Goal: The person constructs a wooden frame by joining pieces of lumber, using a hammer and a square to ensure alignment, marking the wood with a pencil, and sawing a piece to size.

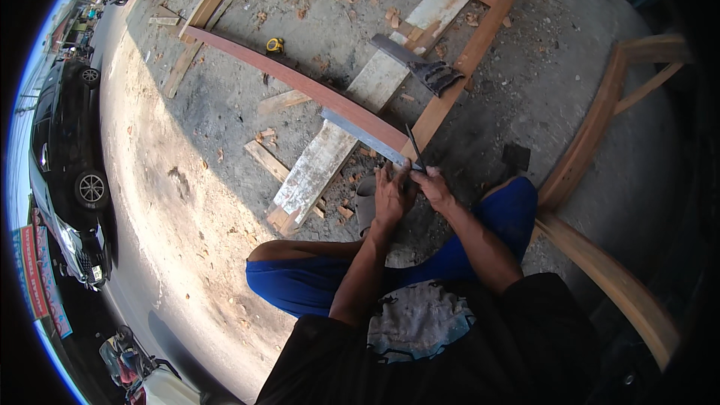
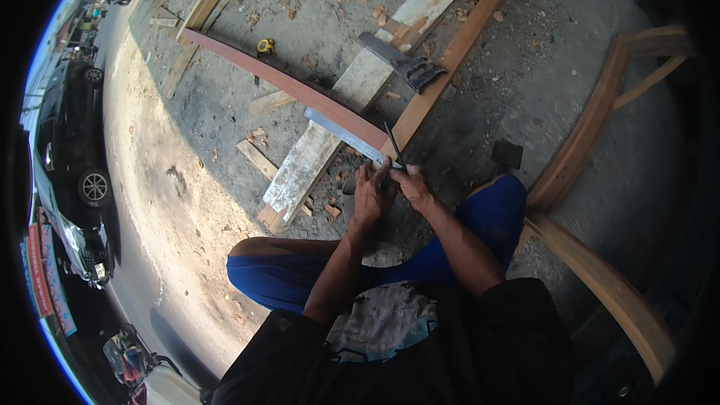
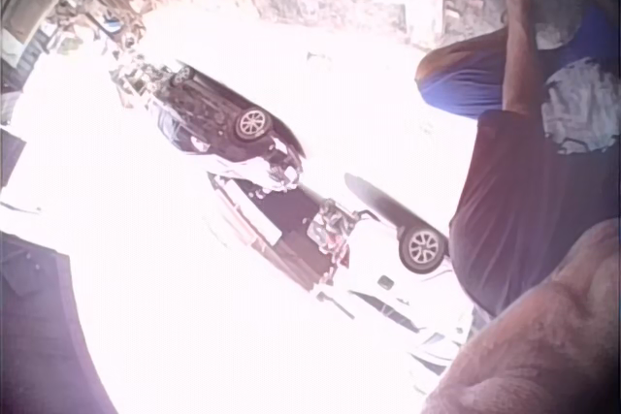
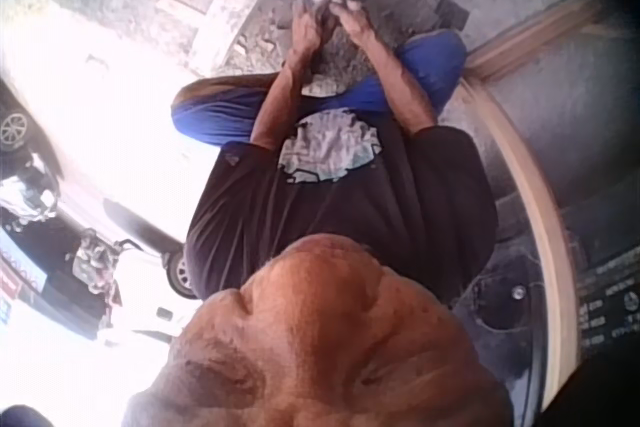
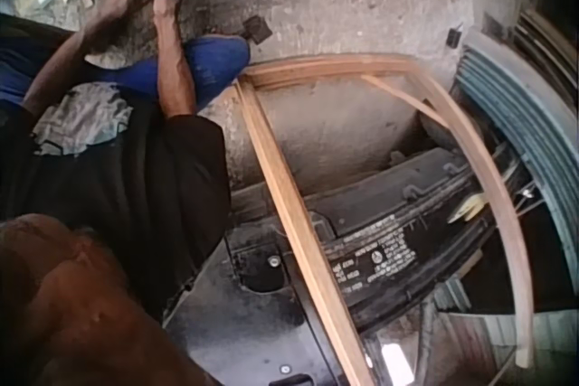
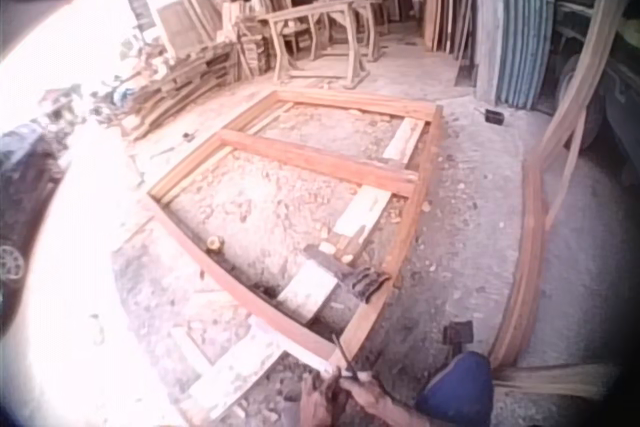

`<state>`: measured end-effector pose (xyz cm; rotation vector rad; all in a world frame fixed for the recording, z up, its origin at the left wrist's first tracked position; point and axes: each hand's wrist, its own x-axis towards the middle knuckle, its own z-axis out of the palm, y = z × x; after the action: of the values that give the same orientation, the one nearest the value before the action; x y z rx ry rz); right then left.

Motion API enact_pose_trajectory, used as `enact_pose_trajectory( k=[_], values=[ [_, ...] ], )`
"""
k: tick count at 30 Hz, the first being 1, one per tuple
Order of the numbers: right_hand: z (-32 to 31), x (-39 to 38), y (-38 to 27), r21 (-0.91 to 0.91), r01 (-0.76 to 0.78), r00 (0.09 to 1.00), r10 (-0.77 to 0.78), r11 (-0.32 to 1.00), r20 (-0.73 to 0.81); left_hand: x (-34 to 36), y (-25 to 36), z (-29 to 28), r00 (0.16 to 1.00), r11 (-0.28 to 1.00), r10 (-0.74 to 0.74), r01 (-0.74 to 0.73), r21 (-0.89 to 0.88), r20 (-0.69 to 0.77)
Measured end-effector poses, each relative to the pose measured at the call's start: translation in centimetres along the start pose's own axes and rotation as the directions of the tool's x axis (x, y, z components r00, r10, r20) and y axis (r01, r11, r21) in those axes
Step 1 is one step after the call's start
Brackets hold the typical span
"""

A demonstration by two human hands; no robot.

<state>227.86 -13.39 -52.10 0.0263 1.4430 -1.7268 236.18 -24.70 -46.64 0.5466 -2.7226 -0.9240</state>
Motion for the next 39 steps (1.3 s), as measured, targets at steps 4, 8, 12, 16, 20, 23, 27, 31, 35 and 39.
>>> enact_pose_trajectory(
  k=[4,8,12,16,20,23,27,31,35,39],
  values=[
    [-1.5,0.4,-0.4,-0.320,0.110,0.985,-0.147,0.941,-0.094,0.1,0.4,0.5,0.999,1.000,-0.021,0.020,0.023,0.039],
    [-2.3,-1.1,-4.3,-0.632,0.297,0.857,-0.491,0.716,-0.153,-0.3,0.0,0.4,0.998,0.998,-0.063,0.063,0.010,0.029],
    [-1.1,-2.8,-10.1,-0.656,0.358,0.869,-0.495,0.665,-0.028,-0.5,-0.1,0.7,0.999,0.999,-0.045,0.045,-0.002,-0.010],
    [-3.6,0.4,-7.2,-0.768,0.307,0.904,-0.424,0.562,0.052,-0.2,0.5,1.0,0.999,0.998,0.029,-0.026,0.061,-0.039],
    [-3.0,1.3,-7.2,-0.673,0.215,0.975,-0.192,0.708,0.109,-0.2,0.1,0.9,0.998,0.999,0.032,-0.033,-0.014,-0.056],
    [-2.5,2.0,-6.0,-0.694,0.274,0.954,-0.283,0.666,0.105,-0.3,0.3,1.2,0.997,0.999,0.018,-0.021,-0.031,-0.076],
    [-2.5,1.0,-7.4,-0.692,0.326,0.923,-0.375,0.643,0.086,-0.1,0.4,1.1,0.995,1.000,0.020,-0.022,-0.020,-0.096],
    [-1.5,-0.9,-11.0,-0.678,0.299,0.913,-0.408,0.672,-0.002,-0.4,0.4,1.2,0.995,1.000,0.017,-0.019,-0.017,-0.099],
    [-0.9,-0.5,-10.6,-0.612,0.527,0.797,-0.593,0.590,0.116,-0.3,0.4,1.3,0.990,0.998,0.065,-0.066,-0.011,-0.122],
    [-0.3,-0.2,-11.0,-0.621,0.510,0.837,-0.511,0.595,0.197,-0.4,0.3,1.3,0.991,0.997,0.059,-0.064,-0.038,-0.122]
  ],
)
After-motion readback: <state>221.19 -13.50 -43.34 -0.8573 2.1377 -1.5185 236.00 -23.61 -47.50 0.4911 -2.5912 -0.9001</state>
